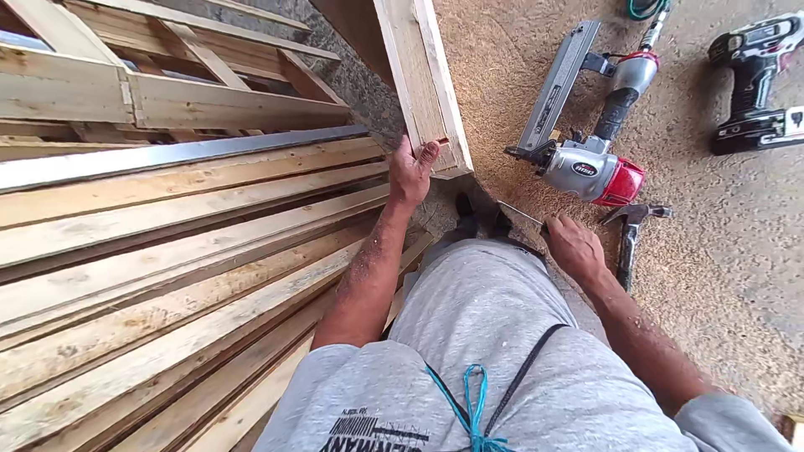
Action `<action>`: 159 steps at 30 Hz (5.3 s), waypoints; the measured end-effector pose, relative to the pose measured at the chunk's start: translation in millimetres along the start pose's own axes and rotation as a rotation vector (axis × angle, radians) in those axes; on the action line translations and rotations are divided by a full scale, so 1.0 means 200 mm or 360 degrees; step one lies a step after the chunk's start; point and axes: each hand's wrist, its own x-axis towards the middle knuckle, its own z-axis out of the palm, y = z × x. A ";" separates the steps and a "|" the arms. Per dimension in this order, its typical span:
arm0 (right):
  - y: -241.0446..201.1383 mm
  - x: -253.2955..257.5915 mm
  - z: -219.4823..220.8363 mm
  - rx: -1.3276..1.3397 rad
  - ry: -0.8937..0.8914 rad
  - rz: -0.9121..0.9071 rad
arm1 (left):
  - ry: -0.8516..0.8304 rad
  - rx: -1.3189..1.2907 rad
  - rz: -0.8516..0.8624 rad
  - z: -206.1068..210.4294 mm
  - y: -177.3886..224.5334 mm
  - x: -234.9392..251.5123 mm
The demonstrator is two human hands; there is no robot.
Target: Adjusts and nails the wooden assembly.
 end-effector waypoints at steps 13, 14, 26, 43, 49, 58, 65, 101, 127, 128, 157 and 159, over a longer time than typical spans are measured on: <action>0.98 -0.34 -0.10 -0.0016 0.0857 0.0603 | 0.0194 -0.0685 -0.0300 0.08 -0.23 -0.18; 1.04 -0.32 -0.12 0.0006 0.0763 0.0675 | 0.0173 -0.0657 -0.0421 0.10 -0.27 -0.25; 0.54 0.67 -0.72 -0.0795 0.0160 -0.1048 | -0.0494 -0.0097 -0.0932 0.17 -0.43 -0.74; 0.30 0.80 -0.87 -0.1068 -0.0460 -0.1188 | -0.0255 -0.0219 -0.0836 0.13 -0.35 -0.77; -0.01 0.19 -1.13 -0.0766 0.0005 -0.1077 | -0.0490 -0.0397 -0.0293 0.20 -0.06 -0.56; 0.08 -0.18 -1.01 0.1882 -0.0008 -0.0774 | -0.0376 -0.0882 0.0413 0.46 0.53 -0.48; 0.15 0.08 -0.75 0.2766 -0.0408 -0.0561 | -0.0331 -0.0676 -0.0004 0.55 0.42 -0.44; 0.11 0.16 -0.65 0.3147 -0.0756 -0.0340 | -0.0671 -0.0635 -0.0324 0.36 0.34 -0.38; -1.03 -0.41 -0.08 0.0811 -0.0503 0.0434 | -0.1566 0.1467 0.2289 -0.25 0.35 0.85; -1.08 -0.41 -0.06 0.0827 -0.0470 0.0474 | -0.1569 0.1454 0.2300 -0.23 0.36 0.86; -1.76 0.03 -0.47 -0.0805 0.0297 0.0602 | -0.2385 -0.1151 -0.0520 -0.30 -0.02 0.35; -1.82 0.09 -0.43 -0.0899 0.0207 0.0724 | -0.2421 -0.1161 -0.0450 -0.26 -0.05 0.40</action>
